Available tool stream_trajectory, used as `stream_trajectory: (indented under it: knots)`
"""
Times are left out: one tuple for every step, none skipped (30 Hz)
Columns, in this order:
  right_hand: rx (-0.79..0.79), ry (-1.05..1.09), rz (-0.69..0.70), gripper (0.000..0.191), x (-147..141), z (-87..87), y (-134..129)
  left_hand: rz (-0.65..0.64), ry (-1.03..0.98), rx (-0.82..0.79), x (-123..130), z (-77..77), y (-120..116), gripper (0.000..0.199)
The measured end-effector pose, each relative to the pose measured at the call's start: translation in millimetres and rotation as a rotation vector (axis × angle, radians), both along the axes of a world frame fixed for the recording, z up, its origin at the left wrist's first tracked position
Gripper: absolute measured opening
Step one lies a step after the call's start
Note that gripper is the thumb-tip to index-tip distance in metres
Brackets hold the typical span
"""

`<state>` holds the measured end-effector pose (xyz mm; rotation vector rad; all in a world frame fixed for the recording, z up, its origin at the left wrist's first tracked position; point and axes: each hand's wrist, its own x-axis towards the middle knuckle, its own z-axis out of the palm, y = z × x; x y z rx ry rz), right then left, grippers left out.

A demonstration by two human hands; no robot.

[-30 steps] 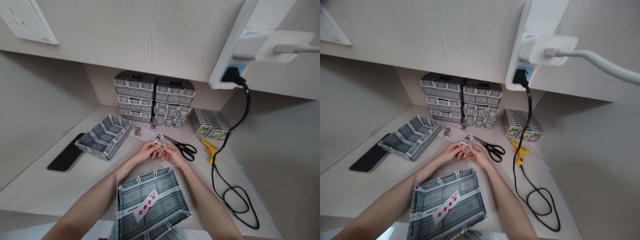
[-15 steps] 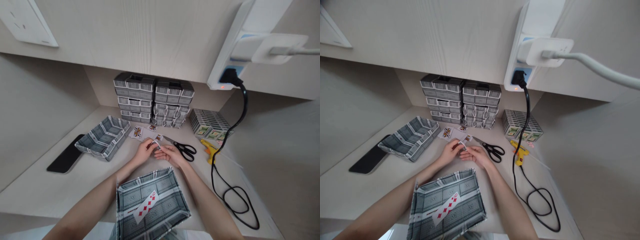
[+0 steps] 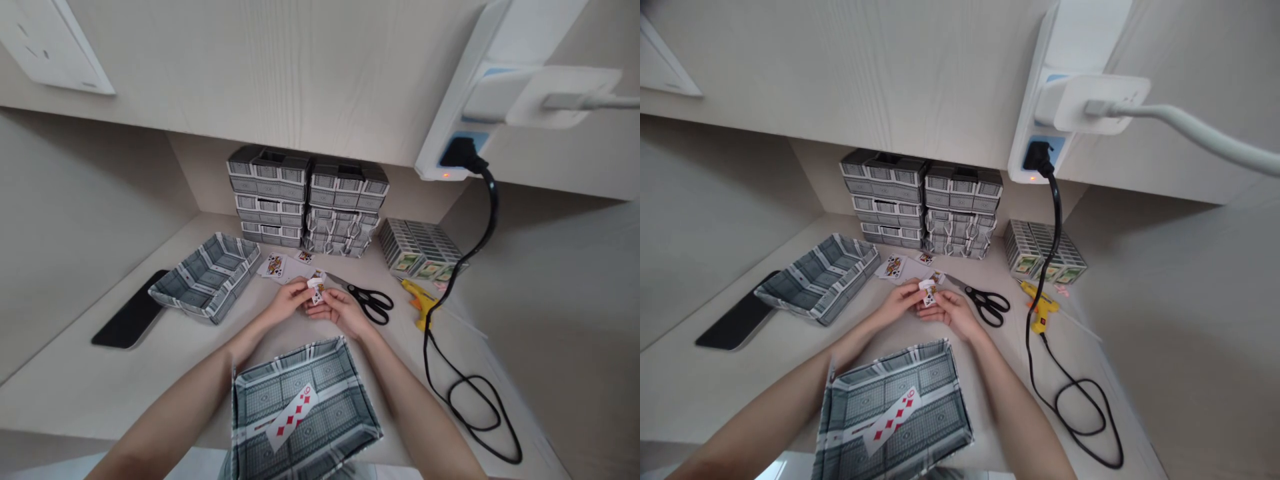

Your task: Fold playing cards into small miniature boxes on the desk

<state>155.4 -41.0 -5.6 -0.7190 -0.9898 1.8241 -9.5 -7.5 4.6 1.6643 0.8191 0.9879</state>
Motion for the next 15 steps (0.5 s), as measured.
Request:
stream_trajectory:
  knots:
    - [-0.004, 0.004, 0.008, 0.027, 0.7, 0.0, 0.4, -0.018, -0.005, -0.036, -0.6, -0.4, 0.2, 0.036]
    - [-0.008, 0.008, 0.014, 0.027, 1.3, 0.1, 0.7, -0.035, -0.010, -0.069, -1.2, -0.9, 0.5, 0.037]
    - [-0.011, 0.010, 0.020, 0.027, 1.7, 0.2, 0.9, -0.054, -0.014, -0.094, -1.8, -1.3, 0.8, 0.037]
    - [-0.015, 0.011, 0.026, 0.027, 1.9, 0.4, 1.0, -0.070, -0.018, -0.112, -2.3, -1.6, 1.1, 0.037]
    - [-0.021, 0.010, 0.030, 0.027, 2.1, 0.7, 1.0, -0.083, -0.021, -0.122, -2.6, -1.7, 1.5, 0.036]
    - [-0.029, 0.008, 0.029, 0.027, 2.1, 1.1, 0.9, -0.089, -0.021, -0.128, -2.9, -1.7, 1.9, 0.035]
    - [-0.038, 0.005, 0.022, 0.026, 2.2, 1.7, 0.7, -0.087, -0.020, -0.132, -3.0, -1.4, 2.2, 0.035]
    - [-0.049, 0.002, 0.013, 0.026, 2.1, 2.4, 0.4, -0.079, -0.018, -0.136, -3.1, -1.0, 2.5, 0.034]
    - [-0.060, -0.002, 0.001, 0.026, 2.1, 3.4, 0.0, -0.068, -0.016, -0.142, -3.0, -0.5, 2.7, 0.033]
    - [-0.070, -0.005, -0.012, 0.026, 2.0, 4.4, -0.5, -0.053, -0.014, -0.146, -2.9, 0.0, 2.8, 0.032]
    - [-0.077, -0.009, -0.023, 0.027, 1.8, 5.6, -1.0, -0.043, -0.012, -0.149, -2.8, 0.5, 2.9, 0.031]
    - [-0.079, -0.015, -0.032, 0.027, 1.5, 6.7, -1.6, -0.038, -0.012, -0.151, -2.7, 0.9, 2.9, 0.031]
    - [-0.078, -0.021, -0.037, 0.027, 1.0, 7.6, -2.2, -0.039, -0.014, -0.150, -2.8, 1.2, 2.9, 0.030]
    - [-0.074, -0.028, -0.040, 0.028, 0.4, 8.2, -2.6, -0.046, -0.019, -0.148, -2.9, 1.4, 2.9, 0.030]
    - [-0.068, -0.036, -0.042, 0.028, -0.5, 8.3, -3.0, -0.054, -0.025, -0.147, -3.0, 1.6, 2.9, 0.030]
